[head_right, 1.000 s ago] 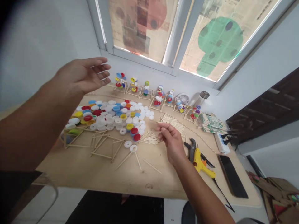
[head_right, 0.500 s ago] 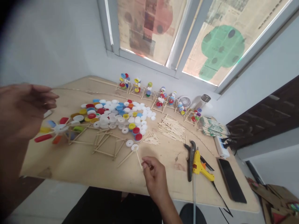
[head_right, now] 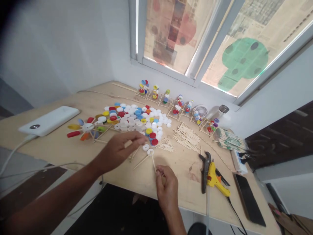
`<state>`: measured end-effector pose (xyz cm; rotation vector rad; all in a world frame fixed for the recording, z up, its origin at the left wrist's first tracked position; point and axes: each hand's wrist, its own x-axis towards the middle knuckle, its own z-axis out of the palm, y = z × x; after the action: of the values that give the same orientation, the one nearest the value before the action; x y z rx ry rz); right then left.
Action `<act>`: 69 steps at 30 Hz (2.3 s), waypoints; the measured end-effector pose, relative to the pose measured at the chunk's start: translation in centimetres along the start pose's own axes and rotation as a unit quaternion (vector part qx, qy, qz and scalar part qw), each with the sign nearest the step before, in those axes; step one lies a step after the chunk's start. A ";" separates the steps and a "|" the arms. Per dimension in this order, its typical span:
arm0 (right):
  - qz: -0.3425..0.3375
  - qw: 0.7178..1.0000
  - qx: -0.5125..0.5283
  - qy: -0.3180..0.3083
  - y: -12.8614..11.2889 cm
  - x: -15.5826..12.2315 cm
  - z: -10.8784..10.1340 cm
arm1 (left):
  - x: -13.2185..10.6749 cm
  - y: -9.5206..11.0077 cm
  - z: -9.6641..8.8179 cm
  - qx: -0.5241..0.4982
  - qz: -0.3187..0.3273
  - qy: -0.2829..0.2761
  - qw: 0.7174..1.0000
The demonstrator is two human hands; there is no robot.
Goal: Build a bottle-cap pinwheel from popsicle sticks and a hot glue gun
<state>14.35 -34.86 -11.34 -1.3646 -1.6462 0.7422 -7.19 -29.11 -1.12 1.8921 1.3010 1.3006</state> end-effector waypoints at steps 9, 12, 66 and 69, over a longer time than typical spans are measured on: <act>-0.030 0.990 -0.127 0.045 2.1 -1.1 -0.6 | -6.2 -4.5 2.1 0.007 -0.072 -0.019 0.997; -0.059 0.974 -0.212 0.058 2.2 -1.2 -0.2 | -7.7 -6.8 2.3 0.062 -0.086 0.019 0.994; -0.175 0.903 -0.392 0.017 2.4 7.9 4.3 | -7.0 -10.9 3.6 0.277 -0.105 -0.017 0.955; -0.196 0.888 -0.415 0.011 2.4 9.1 5.0 | -6.9 -11.0 3.6 0.275 -0.113 -0.027 0.954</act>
<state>10.68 -25.06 -13.58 -1.4844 -2.2444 -0.2743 -9.22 -30.28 -14.32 2.0235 1.9327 0.8143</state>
